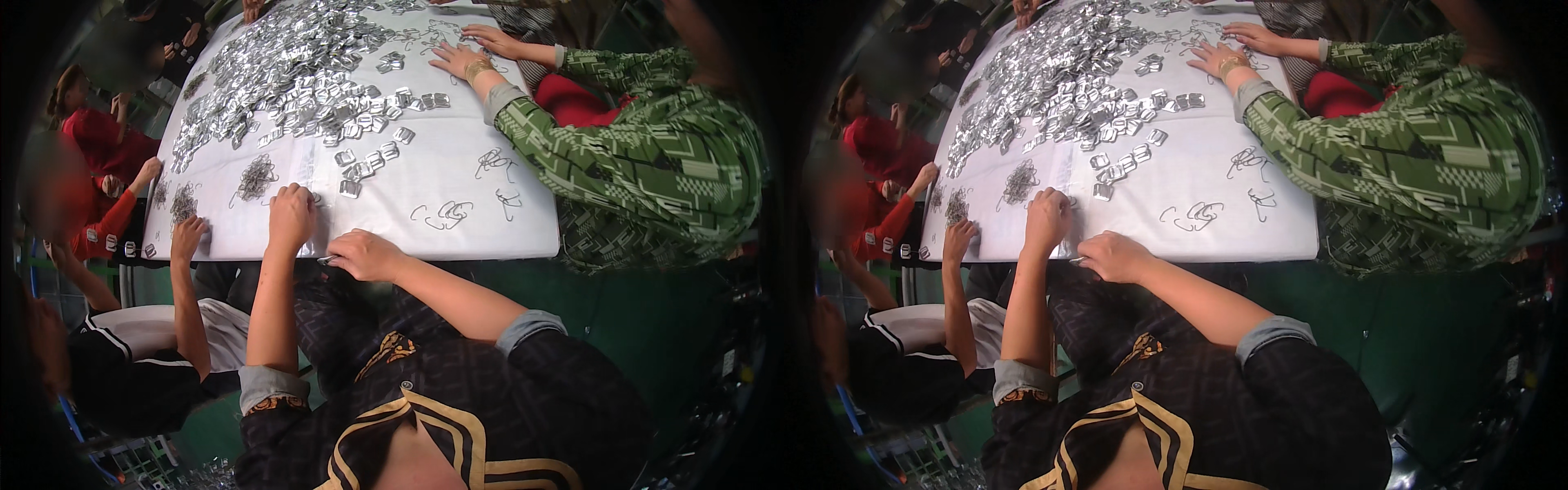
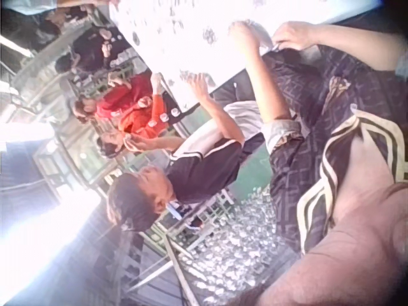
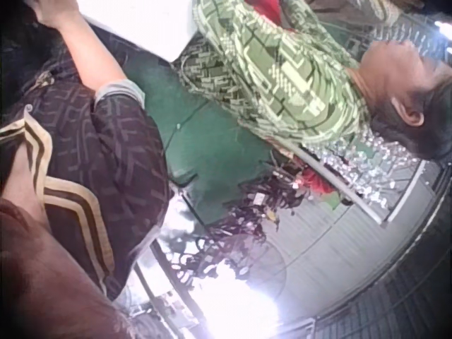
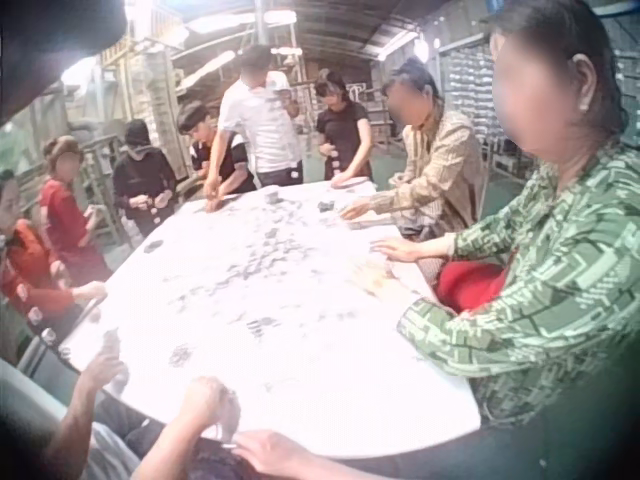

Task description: The person assembles metal components by threading small metal pieces onto hooks and hanging them on a vertical rack, while several other people perform similar actions at a central table.

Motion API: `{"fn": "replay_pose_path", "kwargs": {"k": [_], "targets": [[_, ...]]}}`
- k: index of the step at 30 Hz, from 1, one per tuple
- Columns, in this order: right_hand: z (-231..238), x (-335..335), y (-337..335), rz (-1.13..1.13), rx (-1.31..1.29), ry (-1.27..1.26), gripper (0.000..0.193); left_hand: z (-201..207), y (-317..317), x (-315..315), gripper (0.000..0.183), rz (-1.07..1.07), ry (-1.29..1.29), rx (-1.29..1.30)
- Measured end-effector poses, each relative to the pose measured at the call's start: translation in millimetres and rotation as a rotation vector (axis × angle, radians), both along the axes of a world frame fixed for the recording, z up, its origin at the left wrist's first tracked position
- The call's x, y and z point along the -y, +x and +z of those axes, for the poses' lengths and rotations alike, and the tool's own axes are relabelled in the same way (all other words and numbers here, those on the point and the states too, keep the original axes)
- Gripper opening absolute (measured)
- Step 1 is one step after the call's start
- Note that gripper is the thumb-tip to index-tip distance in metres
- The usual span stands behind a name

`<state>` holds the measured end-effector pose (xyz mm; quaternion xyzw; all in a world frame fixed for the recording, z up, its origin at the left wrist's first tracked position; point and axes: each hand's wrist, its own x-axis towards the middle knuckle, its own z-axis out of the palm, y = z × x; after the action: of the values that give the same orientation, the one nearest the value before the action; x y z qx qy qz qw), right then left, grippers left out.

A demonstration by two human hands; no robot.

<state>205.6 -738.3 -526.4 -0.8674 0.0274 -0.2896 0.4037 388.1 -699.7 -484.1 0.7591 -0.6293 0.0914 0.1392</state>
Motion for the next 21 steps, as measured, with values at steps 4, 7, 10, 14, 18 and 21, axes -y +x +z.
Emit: {"fn": "replay_pose_path", "kwargs": {"k": [4, 7, 10, 14, 18, 21], "targets": [[-2.6, -1.4, 0.1, -0.010, -0.024, -0.031, 0.014, 13.9, -13.0, 9.9, 0.006, -0.045, -0.080, -0.263], [-2.6, -1.8, 0.3, -0.029, -0.085, -0.050, 0.014, 26.3, -45.4, 24.0, 0.006, -0.128, -0.094, -0.482], [-2.6, -8.5, -0.3, -0.083, -0.135, -0.044, 0.015, 36.5, -83.7, 37.6, 0.007, -0.226, -0.016, -0.475], [2.7, -3.0, 4.3, 0.022, -0.391, 0.020, 0.021, 35.9, -122.2, 48.0, 0.007, -0.294, 0.098, -0.489], [-14.7, -4.5, 5.9, -0.015, -0.375, 0.057, 0.022, 36.7, -130.2, 52.0, 0.009, -0.288, 0.039, -0.627], [-29.8, -7.7, 9.4, -0.073, -0.359, -0.001, 0.021, 35.3, -122.3, 45.1, 0.014, -0.128, 0.150, -0.713]]}}
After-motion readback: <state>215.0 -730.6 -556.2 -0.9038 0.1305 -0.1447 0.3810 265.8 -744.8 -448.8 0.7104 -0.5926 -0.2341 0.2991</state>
